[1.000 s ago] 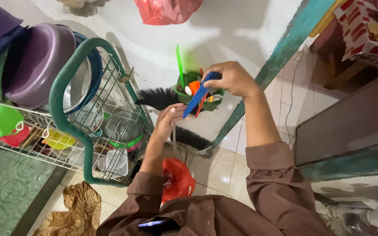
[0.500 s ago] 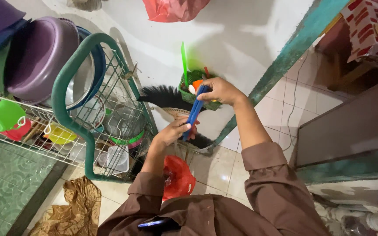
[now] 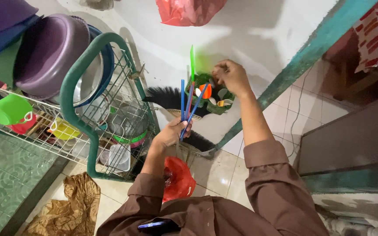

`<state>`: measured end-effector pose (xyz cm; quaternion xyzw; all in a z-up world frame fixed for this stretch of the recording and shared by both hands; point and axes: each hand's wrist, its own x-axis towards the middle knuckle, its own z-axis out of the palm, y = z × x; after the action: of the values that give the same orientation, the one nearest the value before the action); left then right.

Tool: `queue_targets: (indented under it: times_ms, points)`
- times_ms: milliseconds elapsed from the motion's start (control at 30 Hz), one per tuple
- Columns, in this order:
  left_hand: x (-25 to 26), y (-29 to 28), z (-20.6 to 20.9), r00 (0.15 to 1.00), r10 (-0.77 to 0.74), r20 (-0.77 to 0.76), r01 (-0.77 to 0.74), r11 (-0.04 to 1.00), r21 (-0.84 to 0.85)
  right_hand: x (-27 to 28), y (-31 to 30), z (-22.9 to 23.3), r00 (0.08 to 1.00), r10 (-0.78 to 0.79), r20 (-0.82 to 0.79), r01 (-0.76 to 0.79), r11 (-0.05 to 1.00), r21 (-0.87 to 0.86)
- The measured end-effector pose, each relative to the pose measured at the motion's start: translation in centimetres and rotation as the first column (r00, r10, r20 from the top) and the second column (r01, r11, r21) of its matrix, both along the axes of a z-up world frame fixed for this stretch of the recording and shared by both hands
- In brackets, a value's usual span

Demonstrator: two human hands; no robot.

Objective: Arranging dishes, cutlery, and condiments on a dining table and wiping surfaces with a cloth.

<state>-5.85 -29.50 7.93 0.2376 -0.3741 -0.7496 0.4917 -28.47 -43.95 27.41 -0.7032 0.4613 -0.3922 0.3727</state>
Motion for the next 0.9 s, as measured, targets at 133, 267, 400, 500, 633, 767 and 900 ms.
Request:
queue_targets:
  times_ms: [133,267,400,500,633,767,900]
  points:
    - [0.4,-0.1,-0.6,0.979,-0.035,-0.2,0.033,0.999,-0.013,0.3,0.1,-0.7,0.986,-0.123,-0.11,0.117,0.991,-0.062]
    - [0.6,0.0,-0.2,0.984,0.002,-0.18,-0.003,1.0,-0.007,0.8,-0.4,-2.6,0.913,-0.253,-0.319,0.115,0.912,-0.395]
    - [0.9,0.0,-0.1,0.986,0.017,-0.165,-0.018,1.0,-0.007,1.7,0.0,-2.6,0.859,-0.266,-0.438,0.107,0.929,-0.354]
    - [1.1,0.2,0.2,0.988,0.027,-0.149,-0.028,1.0,-0.008,1.5,-0.7,-3.3,0.873,-0.229,-0.431,0.112,0.953,-0.28]
    - [1.4,0.1,0.0,0.989,0.052,-0.136,-0.054,0.998,-0.016,0.5,-0.3,-0.7,0.914,-0.271,-0.303,0.083,0.855,-0.512]
    - [1.6,0.9,0.2,0.992,0.074,-0.099,-0.075,0.997,-0.013,-0.4,3.7,6.5,0.973,-0.189,-0.135,0.05,0.739,-0.672]
    - [2.0,1.8,0.7,0.991,0.096,-0.09,-0.092,0.995,0.04,-0.3,7.3,10.7,0.998,-0.033,0.051,0.055,0.85,-0.524]
